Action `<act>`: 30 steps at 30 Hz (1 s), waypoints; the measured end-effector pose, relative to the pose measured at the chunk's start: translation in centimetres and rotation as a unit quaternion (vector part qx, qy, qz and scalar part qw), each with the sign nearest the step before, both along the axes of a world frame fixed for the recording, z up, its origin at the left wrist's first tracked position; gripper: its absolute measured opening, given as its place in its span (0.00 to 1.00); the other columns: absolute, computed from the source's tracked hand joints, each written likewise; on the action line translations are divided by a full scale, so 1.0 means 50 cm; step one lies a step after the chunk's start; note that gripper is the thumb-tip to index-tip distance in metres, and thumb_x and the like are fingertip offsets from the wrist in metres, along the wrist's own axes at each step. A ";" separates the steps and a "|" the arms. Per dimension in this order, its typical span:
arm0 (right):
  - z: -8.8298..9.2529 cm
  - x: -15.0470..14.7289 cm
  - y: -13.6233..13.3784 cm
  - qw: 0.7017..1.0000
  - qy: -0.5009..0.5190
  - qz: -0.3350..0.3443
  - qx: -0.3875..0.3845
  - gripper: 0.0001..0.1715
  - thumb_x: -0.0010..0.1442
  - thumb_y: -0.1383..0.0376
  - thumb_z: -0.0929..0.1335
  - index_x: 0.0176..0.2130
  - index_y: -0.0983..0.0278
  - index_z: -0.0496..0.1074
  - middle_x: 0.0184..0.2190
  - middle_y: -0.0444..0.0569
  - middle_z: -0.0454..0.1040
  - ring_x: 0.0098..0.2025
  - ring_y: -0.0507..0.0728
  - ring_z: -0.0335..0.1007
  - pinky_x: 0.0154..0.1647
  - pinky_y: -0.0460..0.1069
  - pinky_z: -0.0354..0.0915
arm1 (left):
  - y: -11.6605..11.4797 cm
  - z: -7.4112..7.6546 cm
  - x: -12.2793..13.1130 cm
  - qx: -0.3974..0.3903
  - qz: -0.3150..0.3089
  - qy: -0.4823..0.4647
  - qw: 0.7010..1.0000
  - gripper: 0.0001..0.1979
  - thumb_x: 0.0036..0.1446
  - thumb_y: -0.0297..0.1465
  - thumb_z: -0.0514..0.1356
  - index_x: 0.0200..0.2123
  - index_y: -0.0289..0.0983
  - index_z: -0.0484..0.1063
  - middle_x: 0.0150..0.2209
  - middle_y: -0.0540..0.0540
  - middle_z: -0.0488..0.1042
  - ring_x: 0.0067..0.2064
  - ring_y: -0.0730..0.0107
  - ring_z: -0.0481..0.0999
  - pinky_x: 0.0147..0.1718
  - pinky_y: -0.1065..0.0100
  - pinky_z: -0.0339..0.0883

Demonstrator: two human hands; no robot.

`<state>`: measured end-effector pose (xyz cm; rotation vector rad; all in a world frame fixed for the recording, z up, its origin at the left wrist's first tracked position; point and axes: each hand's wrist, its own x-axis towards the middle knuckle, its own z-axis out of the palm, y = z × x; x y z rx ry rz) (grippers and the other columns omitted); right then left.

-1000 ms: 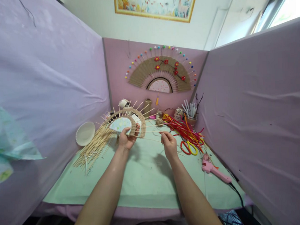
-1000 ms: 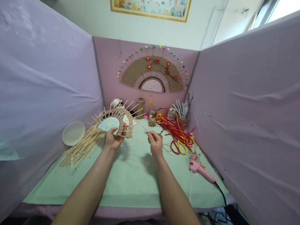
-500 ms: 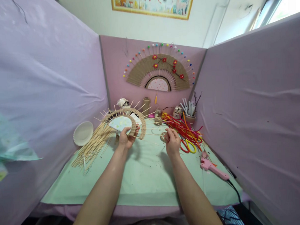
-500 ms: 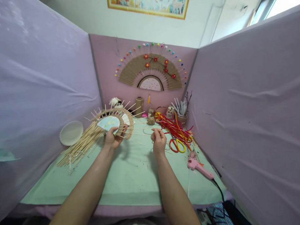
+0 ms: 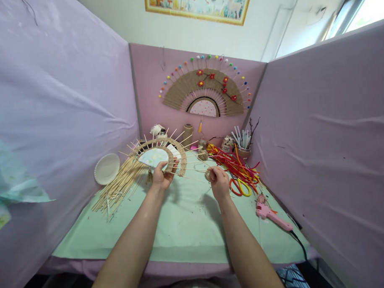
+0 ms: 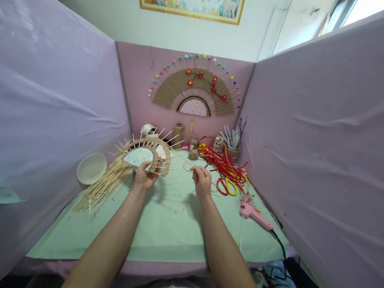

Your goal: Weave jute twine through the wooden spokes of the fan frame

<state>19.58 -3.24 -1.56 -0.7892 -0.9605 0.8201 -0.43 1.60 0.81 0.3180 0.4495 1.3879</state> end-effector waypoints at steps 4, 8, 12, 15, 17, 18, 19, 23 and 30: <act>0.000 0.001 0.003 1.000 0.018 0.010 -0.007 0.13 0.52 0.57 0.67 0.27 0.65 0.73 0.16 0.38 0.50 0.20 0.49 0.43 0.21 0.47 0.43 | -0.001 0.001 -0.002 -0.002 0.000 -0.018 1.000 0.22 0.51 0.21 0.54 0.50 0.25 0.69 0.33 0.37 0.80 0.36 0.61 0.81 0.29 0.72 0.75; -0.008 -0.006 0.002 0.998 -0.035 0.034 -0.029 0.13 0.52 0.57 0.68 0.26 0.65 0.74 0.15 0.38 0.51 0.20 0.48 0.44 0.21 0.46 0.43 | -0.002 0.001 -0.002 0.005 -0.010 -0.040 0.999 0.22 0.52 0.21 0.54 0.52 0.23 0.68 0.34 0.36 0.80 0.36 0.62 0.81 0.30 0.73 0.75; -0.009 -0.025 -0.013 0.972 -0.203 0.102 -0.062 0.15 0.53 0.57 0.67 0.27 0.65 0.76 0.17 0.41 0.58 0.21 0.49 0.49 0.22 0.46 0.46 | -0.007 -0.003 0.006 -0.002 -0.033 -0.052 0.998 0.22 0.53 0.22 0.54 0.53 0.24 0.68 0.35 0.36 0.80 0.37 0.62 0.80 0.34 0.70 0.75; -0.005 -0.038 -0.023 0.952 -0.274 0.127 -0.059 0.17 0.55 0.56 0.66 0.27 0.65 0.77 0.17 0.42 0.60 0.22 0.50 0.51 0.23 0.46 0.47 | -0.015 -0.008 0.015 0.013 -0.076 -0.043 0.996 0.21 0.53 0.24 0.55 0.51 0.25 0.70 0.36 0.37 0.80 0.39 0.61 0.80 0.38 0.67 0.75; -0.005 -0.042 -0.024 0.950 -0.282 0.125 -0.052 0.17 0.56 0.56 0.66 0.28 0.65 0.78 0.17 0.42 0.60 0.22 0.50 0.51 0.22 0.46 0.47 | -0.023 -0.011 0.021 0.039 -0.106 -0.038 0.993 0.20 0.53 0.24 0.56 0.50 0.27 0.71 0.38 0.37 0.80 0.41 0.60 0.79 0.42 0.63 0.74; -0.006 -0.042 -0.023 0.951 -0.278 0.124 -0.051 0.18 0.56 0.55 0.66 0.28 0.65 0.78 0.17 0.42 0.59 0.22 0.50 0.51 0.22 0.46 0.48 | -0.028 -0.012 0.023 0.056 -0.117 -0.038 0.991 0.20 0.53 0.24 0.56 0.50 0.28 0.71 0.39 0.38 0.79 0.42 0.59 0.79 0.45 0.61 0.72; -0.007 -0.042 -0.022 0.953 -0.273 0.124 -0.050 0.18 0.56 0.55 0.66 0.29 0.65 0.78 0.16 0.42 0.59 0.22 0.50 0.50 0.22 0.46 0.48 | -0.032 -0.014 0.025 0.074 -0.126 -0.041 0.988 0.19 0.53 0.24 0.56 0.50 0.30 0.71 0.41 0.39 0.79 0.44 0.58 0.78 0.47 0.57 0.71; -0.016 -0.040 -0.017 0.957 -0.257 0.124 -0.055 0.18 0.56 0.54 0.67 0.28 0.65 0.78 0.17 0.42 0.59 0.22 0.50 0.51 0.23 0.46 0.49 | -0.045 -0.019 0.034 0.134 -0.169 -0.039 0.976 0.20 0.53 0.25 0.55 0.50 0.33 0.71 0.43 0.40 0.79 0.50 0.52 0.75 0.52 0.46 0.64; -0.010 -0.040 -0.022 0.953 -0.259 0.146 -0.056 0.18 0.55 0.53 0.67 0.27 0.65 0.77 0.16 0.41 0.59 0.22 0.49 0.49 0.22 0.46 0.47 | -0.044 -0.027 0.040 0.168 -0.236 0.012 0.957 0.19 0.50 0.26 0.54 0.45 0.26 0.73 0.42 0.34 0.78 0.53 0.47 0.72 0.53 0.48 0.62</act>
